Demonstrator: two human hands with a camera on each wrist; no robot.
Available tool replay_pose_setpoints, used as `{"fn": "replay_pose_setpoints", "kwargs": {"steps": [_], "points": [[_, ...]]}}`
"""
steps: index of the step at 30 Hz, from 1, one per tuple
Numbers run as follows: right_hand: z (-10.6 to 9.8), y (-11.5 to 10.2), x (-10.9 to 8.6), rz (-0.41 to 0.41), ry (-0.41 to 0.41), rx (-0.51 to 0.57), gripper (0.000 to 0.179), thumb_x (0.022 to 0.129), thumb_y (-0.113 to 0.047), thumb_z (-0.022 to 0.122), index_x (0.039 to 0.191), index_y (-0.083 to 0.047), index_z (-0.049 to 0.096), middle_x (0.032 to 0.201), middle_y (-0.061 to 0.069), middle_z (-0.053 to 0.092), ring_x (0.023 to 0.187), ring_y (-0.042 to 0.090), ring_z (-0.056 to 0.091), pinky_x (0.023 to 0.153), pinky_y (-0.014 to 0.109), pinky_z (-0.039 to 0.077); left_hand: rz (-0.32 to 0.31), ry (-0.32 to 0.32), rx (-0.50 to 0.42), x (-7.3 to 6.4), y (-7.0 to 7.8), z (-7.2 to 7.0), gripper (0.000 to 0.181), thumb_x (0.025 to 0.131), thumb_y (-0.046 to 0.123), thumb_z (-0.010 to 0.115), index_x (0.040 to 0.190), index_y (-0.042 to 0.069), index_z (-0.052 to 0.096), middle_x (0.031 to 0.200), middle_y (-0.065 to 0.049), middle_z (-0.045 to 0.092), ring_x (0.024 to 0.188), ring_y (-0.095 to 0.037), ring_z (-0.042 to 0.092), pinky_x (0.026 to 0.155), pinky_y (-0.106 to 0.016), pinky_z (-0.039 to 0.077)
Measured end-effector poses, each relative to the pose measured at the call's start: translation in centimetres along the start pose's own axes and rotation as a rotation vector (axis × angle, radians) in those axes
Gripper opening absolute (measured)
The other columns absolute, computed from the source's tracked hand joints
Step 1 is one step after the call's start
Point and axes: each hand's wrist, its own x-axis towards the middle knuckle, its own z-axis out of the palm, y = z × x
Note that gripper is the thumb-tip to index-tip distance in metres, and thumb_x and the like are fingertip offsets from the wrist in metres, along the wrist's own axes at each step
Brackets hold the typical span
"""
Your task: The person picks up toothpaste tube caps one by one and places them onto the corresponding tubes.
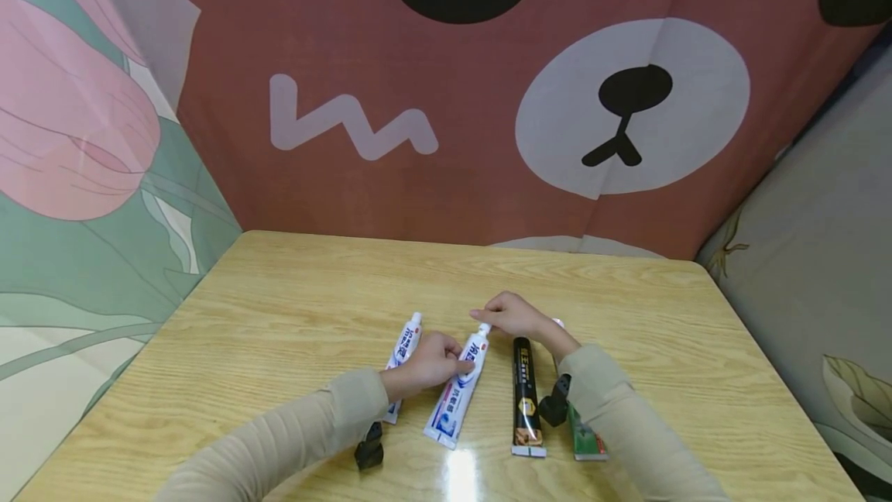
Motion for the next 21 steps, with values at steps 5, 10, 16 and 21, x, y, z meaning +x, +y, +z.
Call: {"fn": "replay_pose_setpoints", "kwargs": {"steps": [5, 10, 16, 21], "points": [[-0.1, 0.0, 0.0, 0.010, -0.013, -0.015, 0.047, 0.092, -0.035, 0.051, 0.057, -0.005, 0.047, 0.046, -0.005, 0.033, 0.041, 0.008, 0.029, 0.042, 0.020, 0.025, 0.000, 0.008, 0.000, -0.1, 0.2, 0.1, 0.013, 0.081, 0.012, 0.067, 0.074, 0.004, 0.061, 0.056, -0.001, 0.055, 0.044, -0.007, 0.040, 0.040, -0.017, 0.030], [-0.7, 0.1, -0.1, -0.023, -0.101, 0.094, 0.040, 0.095, -0.029, 0.047, 0.078, 0.005, 0.059, 0.056, 0.003, 0.048, 0.047, 0.012, 0.039, 0.045, 0.023, 0.033, 0.004, 0.021, -0.005, 0.0, 0.1, 0.1, 0.013, 0.080, 0.011, 0.067, 0.072, 0.003, 0.061, 0.054, 0.000, 0.053, 0.044, -0.006, 0.040, 0.040, -0.017, 0.030], [-1.5, 0.1, -0.2, -0.064, -0.133, 0.199, 0.027, 0.094, -0.014, 0.050, 0.101, 0.009, 0.062, 0.073, 0.009, 0.062, 0.061, 0.015, 0.053, 0.054, 0.028, 0.044, 0.017, 0.054, 0.010, 0.2, 0.0, -0.3, 0.014, 0.080, 0.011, 0.067, 0.071, 0.003, 0.061, 0.053, 0.001, 0.051, 0.043, -0.006, 0.039, 0.040, -0.017, 0.029], [-1.3, -0.1, -0.1, -0.052, -0.131, 0.180, 0.021, 0.092, -0.010, 0.052, 0.092, 0.006, 0.066, 0.070, 0.010, 0.062, 0.060, 0.016, 0.055, 0.055, 0.029, 0.047, 0.031, 0.081, 0.013, 0.1, -0.2, -0.3, 0.014, 0.077, 0.009, 0.070, 0.070, 0.001, 0.061, 0.051, 0.003, 0.048, 0.044, -0.006, 0.039, 0.040, -0.017, 0.031]]}}
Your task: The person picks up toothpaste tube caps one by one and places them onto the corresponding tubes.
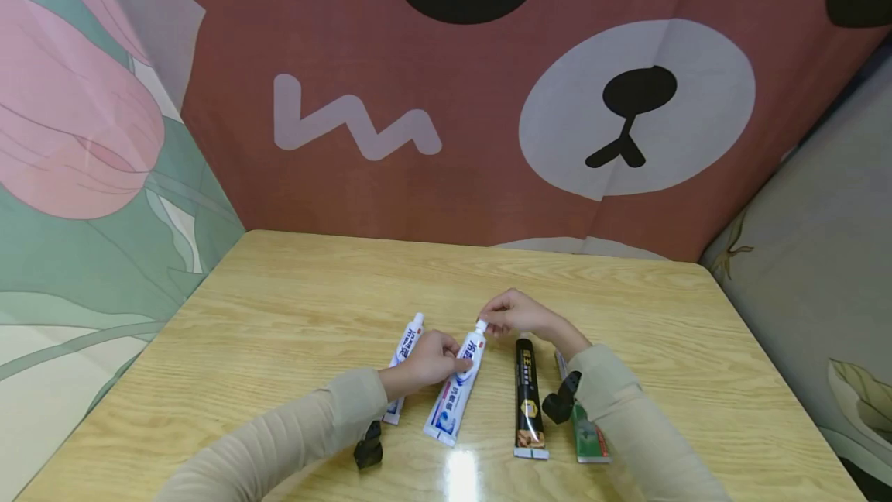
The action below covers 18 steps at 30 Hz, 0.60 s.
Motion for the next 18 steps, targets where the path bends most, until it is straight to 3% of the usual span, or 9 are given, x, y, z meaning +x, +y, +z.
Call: {"fn": "replay_pose_setpoints", "kwargs": {"steps": [4, 11, 18], "points": [[0.33, 0.31, 0.14, -0.004, 0.002, -0.025, 0.022, 0.092, -0.010, 0.053, 0.084, 0.007, 0.065, 0.063, 0.008, 0.059, 0.056, 0.014, 0.051, 0.052, 0.027, 0.045, 0.010, -0.007, 0.000, -0.10, -0.12, 0.13, 0.014, 0.077, 0.008, 0.070, 0.070, 0.001, 0.060, 0.051, 0.003, 0.048, 0.044, -0.005, 0.038, 0.040, -0.017, 0.030], [0.84, 0.54, 0.31, 0.029, 0.043, -0.088, 0.041, 0.091, -0.026, 0.056, 0.060, 0.000, 0.049, 0.048, -0.001, 0.041, 0.043, 0.010, 0.033, 0.043, 0.021, 0.028, -0.003, -0.023, -0.007, -0.04, -0.11, 0.19, 0.014, 0.079, 0.009, 0.068, 0.070, 0.003, 0.060, 0.050, 0.003, 0.048, 0.042, -0.005, 0.038, 0.039, -0.016, 0.029], [1.05, 0.61, 0.38, 0.059, 0.084, -0.166, 0.048, 0.091, -0.036, 0.054, 0.055, -0.005, 0.044, 0.043, -0.007, 0.031, 0.039, 0.007, 0.026, 0.041, 0.020, 0.022, -0.010, -0.045, -0.005, 0.06, -0.12, 0.37, 0.014, 0.081, 0.011, 0.067, 0.070, 0.005, 0.060, 0.051, 0.003, 0.047, 0.042, -0.006, 0.036, 0.038, -0.017, 0.027]]}}
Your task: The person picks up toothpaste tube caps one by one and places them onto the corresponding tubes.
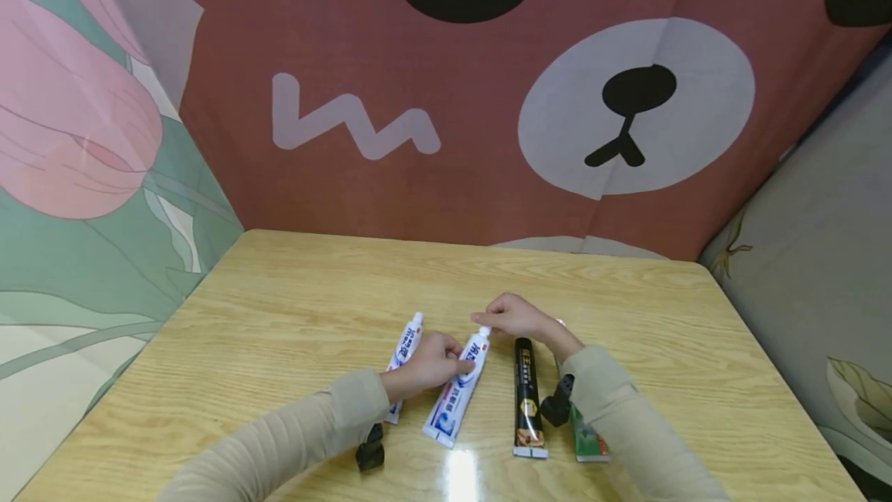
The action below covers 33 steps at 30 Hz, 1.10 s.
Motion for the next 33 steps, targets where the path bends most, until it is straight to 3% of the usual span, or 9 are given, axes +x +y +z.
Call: {"fn": "replay_pose_setpoints", "kwargs": {"steps": [4, 8, 13, 15, 19, 23, 27, 33], "points": [[-0.1, 0.0, 0.0, 0.003, -0.012, 0.008, 0.051, 0.094, -0.035, 0.049, 0.059, 0.001, 0.048, 0.043, -0.006, 0.031, 0.038, 0.008, 0.025, 0.040, 0.021, 0.023, -0.001, 0.000, -0.004, 0.0, 0.0, 0.0, 0.014, 0.081, 0.011, 0.067, 0.071, 0.005, 0.061, 0.052, 0.003, 0.048, 0.043, -0.006, 0.037, 0.039, -0.017, 0.028], [-0.6, 0.2, -0.1, -0.021, -0.044, 0.055, 0.043, 0.095, -0.031, 0.048, 0.076, 0.007, 0.058, 0.050, -0.001, 0.040, 0.043, 0.011, 0.032, 0.044, 0.022, 0.029, 0.000, 0.011, -0.004, -0.1, 0.0, 0.0, 0.014, 0.080, 0.011, 0.067, 0.069, 0.005, 0.061, 0.051, 0.003, 0.047, 0.043, -0.006, 0.037, 0.040, -0.017, 0.028], [-1.4, 0.2, -0.3, -0.109, -0.096, 0.144, 0.028, 0.091, -0.013, 0.054, 0.107, 0.009, 0.060, 0.080, 0.007, 0.063, 0.064, 0.028, 0.054, 0.054, 0.030, 0.045, -0.008, 0.017, 0.006, -0.1, -0.1, 0.0, 0.015, 0.081, 0.012, 0.068, 0.070, 0.005, 0.061, 0.052, 0.003, 0.047, 0.043, -0.006, 0.035, 0.040, -0.018, 0.027], [-1.6, 0.1, -0.4, -0.124, -0.100, 0.153, 0.028, 0.089, -0.009, 0.056, 0.108, 0.010, 0.059, 0.089, 0.008, 0.066, 0.074, 0.035, 0.058, 0.059, 0.034, 0.049, -0.012, 0.016, 0.010, -0.1, -0.1, -0.1, 0.014, 0.081, 0.013, 0.068, 0.071, 0.006, 0.061, 0.052, 0.003, 0.047, 0.043, -0.007, 0.035, 0.040, -0.017, 0.027], [-1.7, 0.0, -0.3, -0.120, -0.084, 0.149, 0.024, 0.088, -0.007, 0.059, 0.104, 0.011, 0.061, 0.086, 0.009, 0.066, 0.080, 0.040, 0.059, 0.063, 0.038, 0.050, -0.019, 0.005, 0.002, 0.0, 0.0, -0.2, 0.013, 0.081, 0.014, 0.067, 0.072, 0.006, 0.060, 0.052, 0.002, 0.048, 0.042, -0.007, 0.035, 0.038, -0.017, 0.027], [-1.5, 0.0, -0.2, -0.118, -0.066, 0.141, 0.024, 0.087, -0.006, 0.059, 0.103, 0.012, 0.061, 0.081, 0.005, 0.065, 0.068, 0.029, 0.057, 0.060, 0.032, 0.048, -0.013, -0.005, 0.002, -0.1, 0.2, -0.2, 0.015, 0.082, 0.015, 0.066, 0.071, 0.007, 0.060, 0.052, 0.002, 0.048, 0.042, -0.007, 0.035, 0.037, -0.017, 0.027], [-1.1, -0.2, -0.1, -0.099, -0.061, 0.159, 0.024, 0.088, -0.007, 0.058, 0.102, 0.012, 0.061, 0.071, 0.003, 0.060, 0.056, 0.015, 0.045, 0.051, 0.024, 0.039, -0.017, -0.015, -0.006, -0.1, 0.2, -0.1, 0.015, 0.082, 0.015, 0.066, 0.071, 0.007, 0.059, 0.053, 0.002, 0.049, 0.042, -0.007, 0.036, 0.038, -0.018, 0.028], [-1.0, -0.3, -0.4, -0.104, -0.070, 0.163, 0.026, 0.091, -0.011, 0.055, 0.102, 0.012, 0.060, 0.067, 0.010, 0.055, 0.053, 0.016, 0.041, 0.049, 0.026, 0.035, -0.028, -0.015, -0.017, -0.1, 0.1, 0.1, 0.015, 0.081, 0.015, 0.067, 0.071, 0.007, 0.060, 0.053, 0.002, 0.049, 0.043, -0.007, 0.036, 0.039, -0.018, 0.027]]}}
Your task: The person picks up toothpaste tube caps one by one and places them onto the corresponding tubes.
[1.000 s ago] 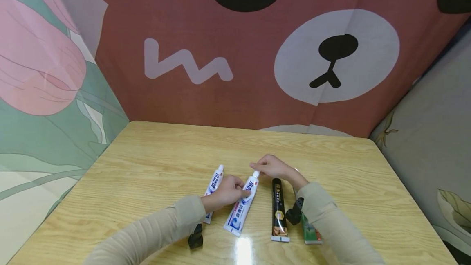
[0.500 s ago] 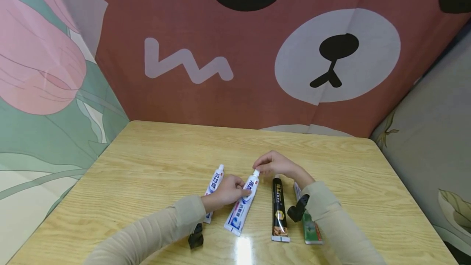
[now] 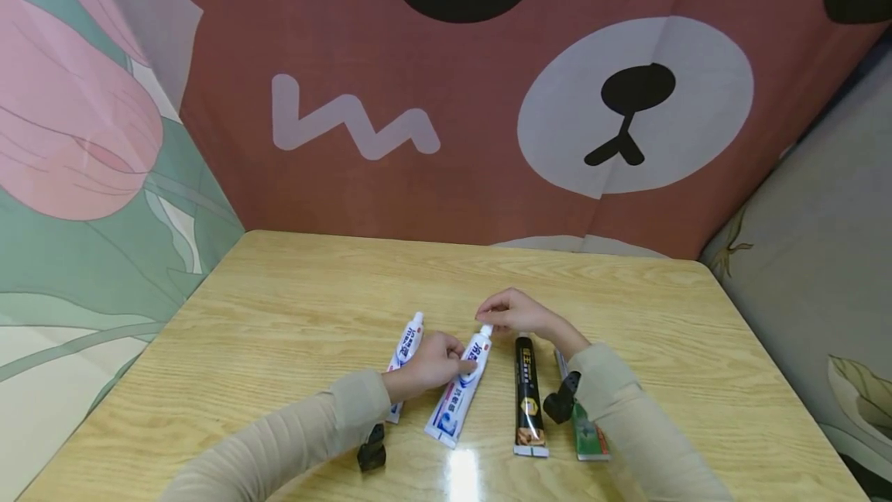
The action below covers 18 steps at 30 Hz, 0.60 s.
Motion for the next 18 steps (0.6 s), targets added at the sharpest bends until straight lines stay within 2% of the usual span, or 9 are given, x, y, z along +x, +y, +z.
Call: {"fn": "replay_pose_setpoints", "kwargs": {"steps": [4, 7, 10, 18], "points": [[-0.2, 0.1, -0.1, -0.004, -0.011, -0.014, 0.029, 0.092, -0.014, 0.054, 0.106, 0.011, 0.060, 0.074, 0.009, 0.060, 0.059, 0.021, 0.049, 0.052, 0.028, 0.040, -0.003, 0.011, 0.008, -0.1, -0.1, 0.1, 0.014, 0.081, 0.014, 0.068, 0.071, 0.007, 0.060, 0.053, 0.003, 0.048, 0.044, -0.007, 0.036, 0.040, -0.018, 0.027], [-0.5, 0.1, -0.4, -0.027, -0.025, -0.033, 0.029, 0.091, -0.013, 0.054, 0.108, 0.011, 0.059, 0.084, 0.009, 0.064, 0.067, 0.031, 0.056, 0.055, 0.032, 0.046, -0.007, 0.013, 0.012, -0.2, -0.1, 0.1, 0.014, 0.081, 0.014, 0.068, 0.071, 0.006, 0.060, 0.053, 0.002, 0.048, 0.044, -0.007, 0.036, 0.040, -0.018, 0.027], [-0.8, 0.0, -0.5, -0.051, -0.046, -0.038, 0.027, 0.089, -0.009, 0.055, 0.107, 0.011, 0.059, 0.091, 0.014, 0.065, 0.073, 0.036, 0.057, 0.058, 0.034, 0.048, -0.003, 0.017, 0.020, -0.3, 0.0, 0.1, 0.015, 0.081, 0.015, 0.068, 0.072, 0.007, 0.060, 0.054, 0.002, 0.049, 0.044, -0.007, 0.036, 0.040, -0.018, 0.027], [-1.1, 0.6, -0.6, -0.058, -0.084, 0.015, 0.028, 0.084, -0.002, 0.061, 0.106, 0.014, 0.058, 0.093, 0.016, 0.066, 0.079, 0.016, 0.061, 0.066, 0.031, 0.051, 0.027, 0.039, 0.021, -0.5, 0.1, 0.3, 0.013, 0.077, 0.011, 0.070, 0.071, 0.005, 0.061, 0.053, 0.003, 0.047, 0.046, -0.007, 0.038, 0.043, -0.018, 0.030]]}}
